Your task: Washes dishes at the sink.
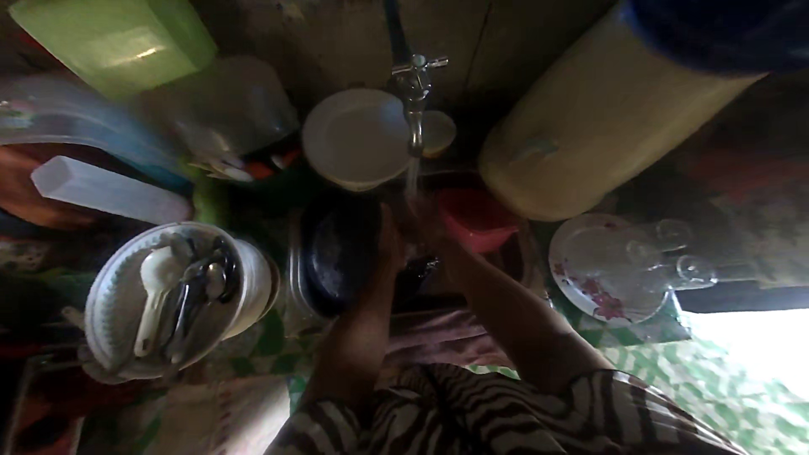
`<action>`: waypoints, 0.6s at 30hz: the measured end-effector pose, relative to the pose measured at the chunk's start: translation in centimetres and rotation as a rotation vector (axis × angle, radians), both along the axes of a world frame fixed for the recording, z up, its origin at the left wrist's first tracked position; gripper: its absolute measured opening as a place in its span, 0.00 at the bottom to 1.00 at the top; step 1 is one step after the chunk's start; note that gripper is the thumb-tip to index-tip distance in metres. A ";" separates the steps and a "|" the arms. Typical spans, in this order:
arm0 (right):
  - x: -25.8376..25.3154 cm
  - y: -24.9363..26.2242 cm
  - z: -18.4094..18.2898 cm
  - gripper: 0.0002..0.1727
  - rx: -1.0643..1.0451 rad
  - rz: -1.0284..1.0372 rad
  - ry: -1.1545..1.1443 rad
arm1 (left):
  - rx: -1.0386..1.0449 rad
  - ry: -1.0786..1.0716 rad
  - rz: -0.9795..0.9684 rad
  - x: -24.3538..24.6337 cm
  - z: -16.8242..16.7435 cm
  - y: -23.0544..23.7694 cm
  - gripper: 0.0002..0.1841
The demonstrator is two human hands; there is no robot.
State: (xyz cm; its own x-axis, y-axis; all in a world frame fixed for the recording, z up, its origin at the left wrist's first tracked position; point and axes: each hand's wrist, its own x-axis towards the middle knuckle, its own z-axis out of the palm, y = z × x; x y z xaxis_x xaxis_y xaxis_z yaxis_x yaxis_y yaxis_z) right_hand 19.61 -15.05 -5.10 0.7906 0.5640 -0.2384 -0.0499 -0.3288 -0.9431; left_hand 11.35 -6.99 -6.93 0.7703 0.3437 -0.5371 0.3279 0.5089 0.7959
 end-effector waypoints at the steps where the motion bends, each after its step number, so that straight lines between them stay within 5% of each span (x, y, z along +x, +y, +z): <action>1: 0.7 -0.1 -0.1 0.30 -0.017 0.010 -0.032 | -0.043 0.008 -0.035 -0.2 -0.2 0.0 0.58; 6: 2.1 -0.5 2.3 0.21 -0.066 0.021 -0.061 | -0.099 -0.011 -0.175 -0.5 -0.9 0.2 0.62; 8: 2.8 -0.1 3.3 0.21 -0.170 0.057 -0.068 | -0.013 -0.032 -0.242 -0.9 -0.7 0.6 0.50; 10: 2.8 0.7 5.1 0.24 -0.353 0.098 -0.192 | 0.257 -0.027 -0.368 -1.8 -0.2 1.1 0.25; 14: 1.2 1.0 6.7 0.29 -0.370 0.058 -0.275 | 0.558 0.116 -0.296 -1.8 1.6 0.1 0.42; 18: 1.5 -0.4 7.0 0.24 -0.155 0.173 -0.411 | 0.295 -0.118 -0.217 -3.1 1.0 0.9 0.33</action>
